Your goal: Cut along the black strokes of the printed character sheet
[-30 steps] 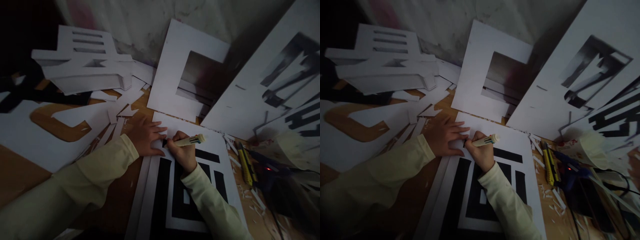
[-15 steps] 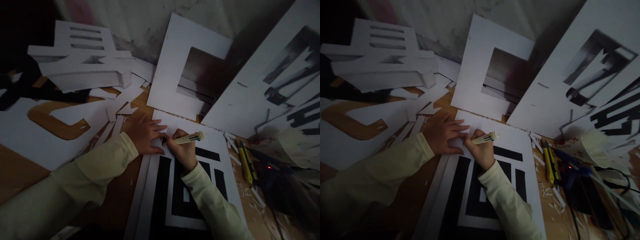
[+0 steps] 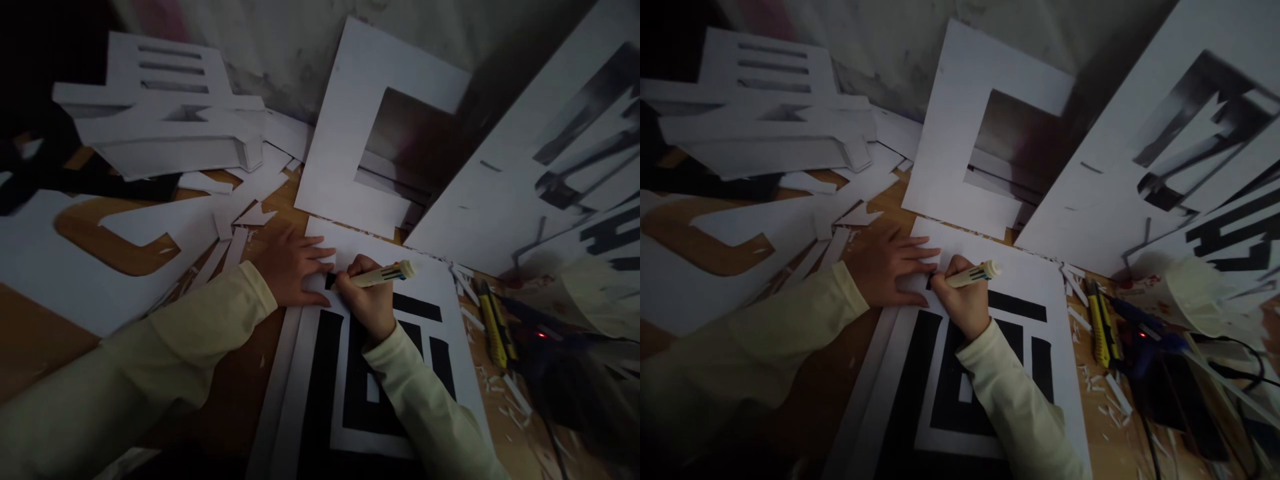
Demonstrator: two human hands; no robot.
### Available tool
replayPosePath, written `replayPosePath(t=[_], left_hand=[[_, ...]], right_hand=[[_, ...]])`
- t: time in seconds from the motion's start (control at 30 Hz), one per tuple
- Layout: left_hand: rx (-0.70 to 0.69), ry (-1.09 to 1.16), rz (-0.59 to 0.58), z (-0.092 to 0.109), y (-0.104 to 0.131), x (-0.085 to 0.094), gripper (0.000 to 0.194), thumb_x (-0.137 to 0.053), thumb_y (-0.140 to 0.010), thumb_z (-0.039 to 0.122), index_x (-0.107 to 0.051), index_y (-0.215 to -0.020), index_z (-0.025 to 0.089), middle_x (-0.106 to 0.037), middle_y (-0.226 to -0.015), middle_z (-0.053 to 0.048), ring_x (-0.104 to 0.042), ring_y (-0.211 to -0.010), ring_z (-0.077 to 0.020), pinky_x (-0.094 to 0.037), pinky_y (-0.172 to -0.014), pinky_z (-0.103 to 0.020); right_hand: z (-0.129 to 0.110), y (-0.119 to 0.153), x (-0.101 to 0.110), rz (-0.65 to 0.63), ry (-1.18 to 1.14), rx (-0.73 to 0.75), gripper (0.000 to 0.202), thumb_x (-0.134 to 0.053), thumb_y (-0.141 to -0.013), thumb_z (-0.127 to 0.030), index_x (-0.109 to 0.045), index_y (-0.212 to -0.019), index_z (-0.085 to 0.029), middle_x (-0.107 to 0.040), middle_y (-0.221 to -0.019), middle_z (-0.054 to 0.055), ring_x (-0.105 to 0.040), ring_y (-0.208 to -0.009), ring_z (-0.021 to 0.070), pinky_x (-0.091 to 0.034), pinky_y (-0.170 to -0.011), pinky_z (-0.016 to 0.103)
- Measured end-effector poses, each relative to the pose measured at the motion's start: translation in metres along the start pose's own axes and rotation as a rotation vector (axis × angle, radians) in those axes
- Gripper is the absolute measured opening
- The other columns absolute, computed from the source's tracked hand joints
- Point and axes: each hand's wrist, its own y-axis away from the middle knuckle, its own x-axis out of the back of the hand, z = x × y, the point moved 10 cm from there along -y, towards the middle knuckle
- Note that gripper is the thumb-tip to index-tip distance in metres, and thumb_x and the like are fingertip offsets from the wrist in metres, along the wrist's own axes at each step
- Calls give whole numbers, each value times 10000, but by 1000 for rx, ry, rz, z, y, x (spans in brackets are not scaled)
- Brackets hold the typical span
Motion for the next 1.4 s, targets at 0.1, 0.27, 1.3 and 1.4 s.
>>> replayPosePath(t=[0.1, 0.27, 1.3, 1.4], left_hand=[[3, 0, -13, 0, 0, -1, 571, -660, -709, 631, -636, -1111, 227, -563, -1330, -73, -455, -1277, -324, -181, -1080, -610], [9, 0, -7, -1, 0, -1, 586, -659, -701, 641, -640, -1113, 225, -570, -1324, -72, -455, -1276, -327, -177, -1080, -616], [-17, -32, -10, 0, 1, 0, 573, -608, -740, 655, -634, -1124, 231, -572, -1320, -79, -461, -1271, -307, -207, -1078, -580], [-9, -25, -13, 0, 1, 0, 569, -611, -733, 659, -638, -1118, 241, -573, -1319, -75, -465, -1267, -309, -197, -1083, -582]], right_hand=[[1, 1, 0, 4, -13, -5, 247, -556, -648, -193, -350, -516, -224, -376, -466, -82, -334, -434, 74, -282, -429, 223], [6, 1, 2, 16, -24, -19, 239, -566, -658, -187, -365, -532, -221, -383, -476, -84, -347, -441, 74, -301, -441, 222], [2, 0, -1, -35, -8, 14, 237, -539, -657, -179, -342, -534, -225, -358, -484, -86, -341, -457, 80, -302, -471, 230], [2, -1, 0, -32, -11, -1, 251, -545, -664, -189, -339, -526, -226, -363, -475, -84, -342, -447, 80, -305, -466, 232]])
